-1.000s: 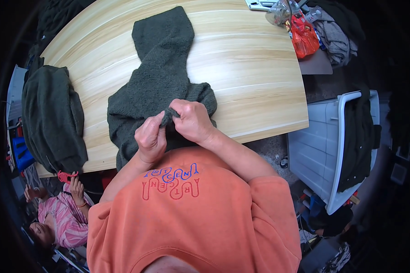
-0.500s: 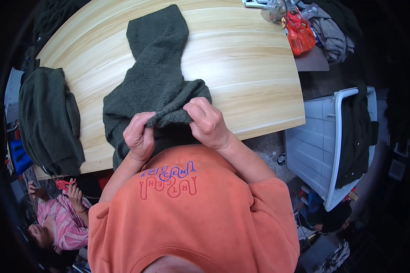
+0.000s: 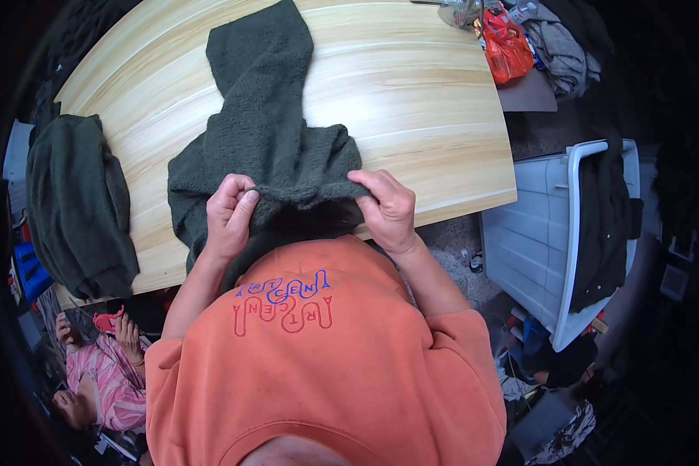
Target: Trimming loose threads from green knitted garments using scissors.
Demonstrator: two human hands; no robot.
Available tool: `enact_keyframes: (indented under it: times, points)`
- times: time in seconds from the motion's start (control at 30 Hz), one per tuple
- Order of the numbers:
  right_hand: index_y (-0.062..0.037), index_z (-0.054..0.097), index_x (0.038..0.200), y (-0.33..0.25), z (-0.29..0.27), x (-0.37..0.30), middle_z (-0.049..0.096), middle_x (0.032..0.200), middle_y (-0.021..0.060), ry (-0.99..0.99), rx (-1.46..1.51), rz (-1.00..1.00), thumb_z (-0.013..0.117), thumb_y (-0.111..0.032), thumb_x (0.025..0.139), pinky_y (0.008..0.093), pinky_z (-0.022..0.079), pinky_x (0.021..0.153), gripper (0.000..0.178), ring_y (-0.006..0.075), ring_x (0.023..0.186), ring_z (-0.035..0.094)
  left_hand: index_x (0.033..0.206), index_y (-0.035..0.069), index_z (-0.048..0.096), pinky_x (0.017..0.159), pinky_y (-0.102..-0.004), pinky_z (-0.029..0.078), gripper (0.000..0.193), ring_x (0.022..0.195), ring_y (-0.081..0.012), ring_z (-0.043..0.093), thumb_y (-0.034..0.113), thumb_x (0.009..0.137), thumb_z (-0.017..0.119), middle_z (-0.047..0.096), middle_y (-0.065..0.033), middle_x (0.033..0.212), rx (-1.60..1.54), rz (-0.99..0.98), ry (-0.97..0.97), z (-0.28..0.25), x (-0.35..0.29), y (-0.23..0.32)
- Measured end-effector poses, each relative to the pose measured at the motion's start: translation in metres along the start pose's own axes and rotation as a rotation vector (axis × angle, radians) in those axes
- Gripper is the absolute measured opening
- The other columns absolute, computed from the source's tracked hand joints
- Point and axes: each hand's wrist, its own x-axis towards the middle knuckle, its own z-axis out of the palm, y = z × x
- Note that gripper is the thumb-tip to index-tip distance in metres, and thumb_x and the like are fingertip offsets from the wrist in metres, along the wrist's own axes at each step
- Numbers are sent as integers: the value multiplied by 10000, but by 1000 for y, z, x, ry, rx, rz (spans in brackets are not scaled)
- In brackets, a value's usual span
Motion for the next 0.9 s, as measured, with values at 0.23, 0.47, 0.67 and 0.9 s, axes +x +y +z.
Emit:
enact_keyframes:
  times: [0.23, 0.47, 0.67, 0.9]
  points:
    - [27, 600, 956, -2, -10, 11, 584, 849, 48, 156, 54, 57, 518, 108, 763, 207, 426, 708, 225, 99, 799, 539, 734, -21, 609, 545, -226, 371, 88, 594, -67, 471, 48, 714, 660, 521, -8, 603, 297, 45, -283, -12, 16, 9]
    - [24, 596, 941, -2, -10, 5, 595, 830, 17, 238, 87, 153, 527, 93, 769, 196, 429, 706, 197, 72, 772, 533, 712, 6, 589, 553, -196, 345, 47, 603, -38, 447, -7, 700, 633, 527, 33, 642, 148, -255, -332, -22, 17, 3]
    - [20, 595, 879, -14, -12, 11, 611, 811, 65, 238, -8, 60, 516, 125, 719, 217, 453, 665, 207, 113, 729, 572, 683, 36, 551, 525, -179, 328, 78, 570, -29, 424, 48, 732, 612, 511, 40, 634, -272, -501, -302, -22, 17, 19]
    - [-9, 570, 774, -46, 29, 19, 548, 695, 73, -440, 42, -519, 557, 34, 614, 311, 458, 480, 166, 212, 590, 571, 721, 31, 543, 531, -173, 335, 78, 586, -26, 429, 69, 743, 608, 519, 29, 671, -238, -402, -399, -5, 19, 30]
